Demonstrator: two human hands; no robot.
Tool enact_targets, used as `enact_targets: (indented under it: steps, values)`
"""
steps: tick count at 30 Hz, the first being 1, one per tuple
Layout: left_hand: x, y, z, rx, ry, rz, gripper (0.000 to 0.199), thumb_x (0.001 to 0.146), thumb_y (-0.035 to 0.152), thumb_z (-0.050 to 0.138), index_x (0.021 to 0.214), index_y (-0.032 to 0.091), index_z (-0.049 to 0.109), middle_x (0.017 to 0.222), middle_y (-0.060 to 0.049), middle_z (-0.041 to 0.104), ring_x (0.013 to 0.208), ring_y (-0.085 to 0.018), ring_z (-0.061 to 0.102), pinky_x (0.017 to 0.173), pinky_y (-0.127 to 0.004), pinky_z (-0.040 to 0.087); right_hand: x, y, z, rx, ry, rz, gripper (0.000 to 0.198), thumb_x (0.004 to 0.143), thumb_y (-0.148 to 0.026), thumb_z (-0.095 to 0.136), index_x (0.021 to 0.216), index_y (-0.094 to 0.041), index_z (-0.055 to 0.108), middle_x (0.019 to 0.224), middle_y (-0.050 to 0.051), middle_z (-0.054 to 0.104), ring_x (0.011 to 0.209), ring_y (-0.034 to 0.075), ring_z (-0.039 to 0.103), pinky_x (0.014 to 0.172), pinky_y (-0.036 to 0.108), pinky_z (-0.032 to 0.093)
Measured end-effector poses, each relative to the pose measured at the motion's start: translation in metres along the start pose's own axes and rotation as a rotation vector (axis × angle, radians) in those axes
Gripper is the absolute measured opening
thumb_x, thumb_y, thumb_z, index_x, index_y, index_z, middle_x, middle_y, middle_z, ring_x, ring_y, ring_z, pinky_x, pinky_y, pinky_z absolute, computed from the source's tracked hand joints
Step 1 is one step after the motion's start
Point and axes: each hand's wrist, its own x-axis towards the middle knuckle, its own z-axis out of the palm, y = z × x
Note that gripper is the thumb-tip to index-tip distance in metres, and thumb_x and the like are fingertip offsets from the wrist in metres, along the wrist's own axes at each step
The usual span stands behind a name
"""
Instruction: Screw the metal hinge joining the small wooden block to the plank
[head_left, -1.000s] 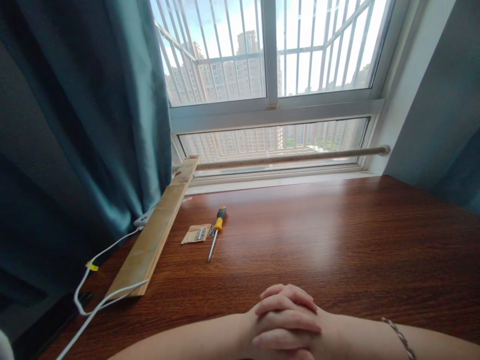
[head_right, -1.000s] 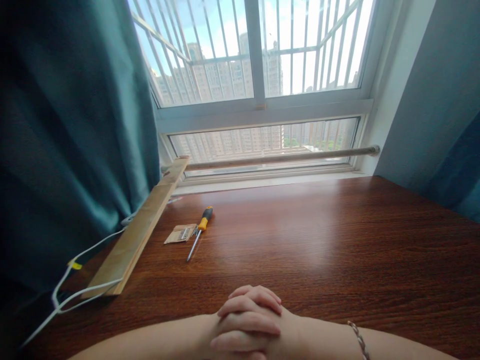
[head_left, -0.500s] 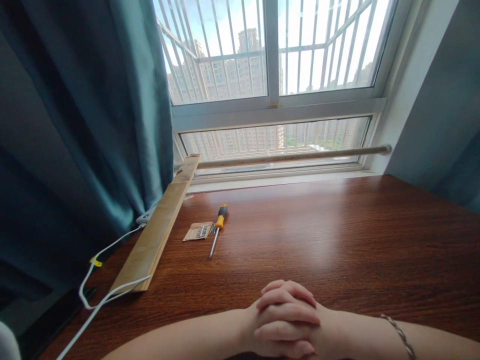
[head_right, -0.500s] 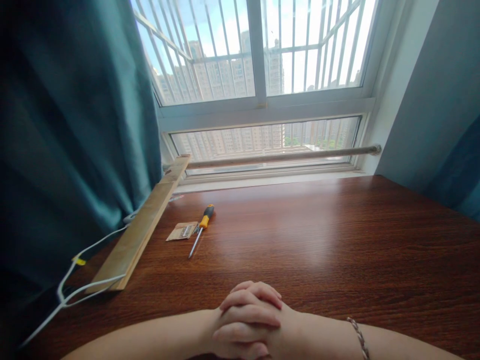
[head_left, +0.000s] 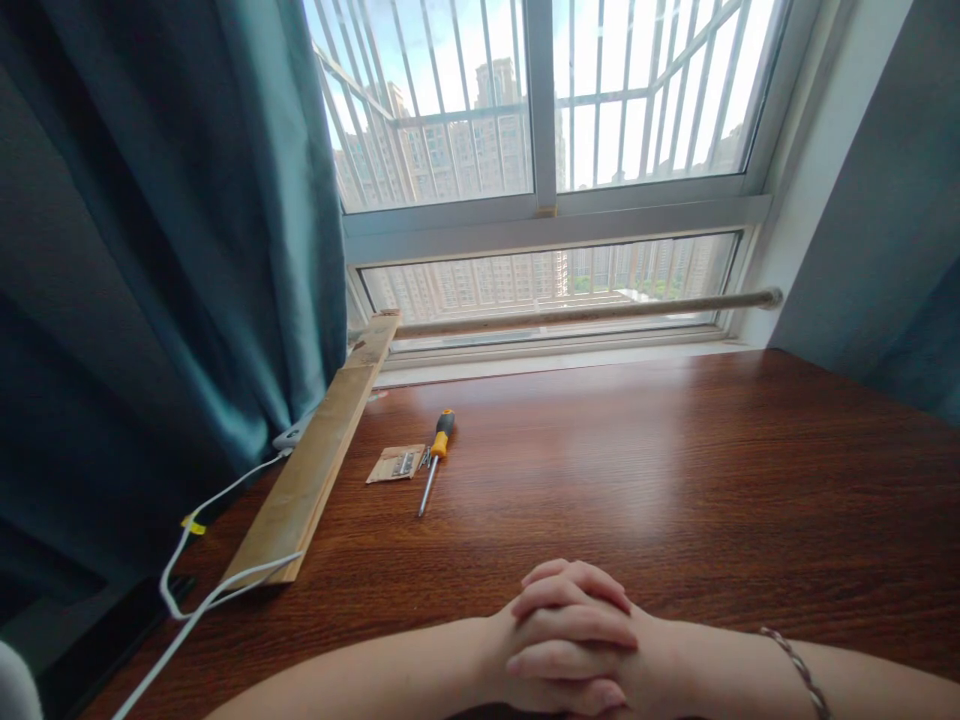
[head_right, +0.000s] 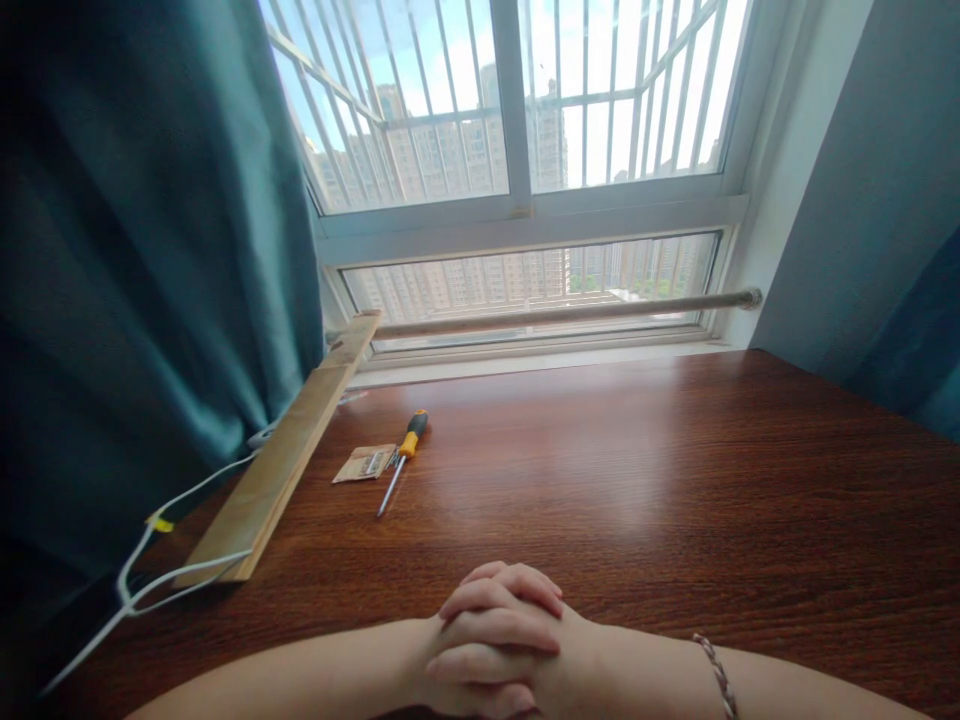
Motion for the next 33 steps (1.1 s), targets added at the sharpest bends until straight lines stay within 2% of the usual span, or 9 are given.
enact_targets:
  steps: [3,7,9,12,15,22,29,31,33]
  values:
    - [0.007,-0.010,-0.001,-0.014,0.001,-0.049,0.043,0.084,0.034,0.038,0.126,0.043,0.049,0.092,-0.002,0.063,0.083,-0.026,0.062,0.051,-0.034,0.048,-0.001,0.000,-0.001,-0.005,0.005,0.004,0.060,0.077,-0.042,0.064,0.133,-0.040,0.041,0.141,-0.006,0.038,0.130,0.019,0.035,0.112,0.037,0.026]
    - [0.011,-0.016,-0.005,0.019,-0.144,-0.059,0.045,0.081,0.030,0.040,0.123,0.043,0.051,0.090,-0.002,0.062,0.086,-0.029,0.062,0.055,-0.039,0.050,-0.001,0.000,0.005,-0.008,0.030,0.047,0.057,0.077,-0.040,0.066,0.128,-0.049,0.044,0.131,-0.008,0.049,0.123,0.018,0.044,0.106,0.036,0.037]
    - [0.010,-0.016,-0.007,0.032,-0.154,-0.072,0.046,0.080,0.028,0.042,0.123,0.044,0.051,0.091,-0.001,0.062,0.088,-0.029,0.061,0.056,-0.041,0.051,0.000,0.001,0.008,-0.011,0.060,0.054,0.059,0.075,-0.038,0.068,0.128,-0.049,0.044,0.129,-0.008,0.052,0.121,0.019,0.046,0.106,0.036,0.038]
    - [0.008,-0.015,-0.006,0.033,-0.078,-0.104,0.047,0.082,0.031,0.039,0.125,0.045,0.048,0.097,-0.001,0.061,0.092,-0.030,0.060,0.055,-0.041,0.051,-0.001,0.002,0.009,-0.019,0.070,-0.002,0.063,0.076,-0.042,0.067,0.133,-0.043,0.041,0.133,-0.006,0.048,0.123,0.020,0.045,0.109,0.036,0.033]
    - [0.008,-0.014,-0.001,0.061,-0.048,-0.144,0.046,0.082,0.031,0.038,0.126,0.044,0.047,0.100,-0.002,0.061,0.095,-0.031,0.059,0.055,-0.041,0.052,-0.001,0.002,0.005,-0.043,0.036,-0.042,0.061,0.080,-0.047,0.060,0.136,-0.038,0.038,0.140,-0.003,0.040,0.129,0.019,0.036,0.112,0.036,0.026]
    - [0.011,-0.021,-0.001,0.064,-0.111,-0.152,0.046,0.078,0.025,0.042,0.119,0.042,0.053,0.093,-0.001,0.062,0.097,-0.033,0.058,0.060,-0.046,0.052,0.000,0.001,0.002,-0.132,0.046,-0.085,0.052,0.086,-0.050,0.050,0.134,-0.033,0.042,0.135,0.000,0.044,0.131,0.019,0.031,0.110,0.037,0.029]
    - [0.009,-0.030,-0.013,0.020,-0.138,-0.052,0.045,0.078,0.025,0.043,0.118,0.041,0.055,0.098,-0.001,0.062,0.097,-0.033,0.058,0.066,-0.051,0.052,0.000,-0.001,-0.002,-0.025,0.061,-0.057,0.060,0.081,-0.048,0.058,0.137,-0.036,0.038,0.141,-0.001,0.036,0.133,0.019,0.028,0.113,0.038,0.024]
    - [0.008,-0.022,-0.003,0.052,-0.110,-0.067,0.040,0.076,0.023,0.046,0.110,0.041,0.059,0.095,0.000,0.062,0.098,-0.032,0.058,0.065,-0.049,0.052,0.000,-0.001,-0.003,-0.016,0.061,-0.058,0.060,0.081,-0.047,0.059,0.136,-0.035,0.038,0.140,0.000,0.037,0.132,0.018,0.029,0.113,0.038,0.023]
    - [0.007,-0.008,0.017,0.101,0.053,-0.129,0.036,0.072,0.022,0.051,0.102,0.040,0.062,0.093,0.001,0.061,0.101,-0.033,0.056,0.066,-0.049,0.053,0.000,-0.001,-0.003,-0.021,0.059,-0.066,0.060,0.082,-0.046,0.058,0.136,-0.034,0.038,0.140,0.000,0.036,0.132,0.018,0.028,0.113,0.038,0.022]
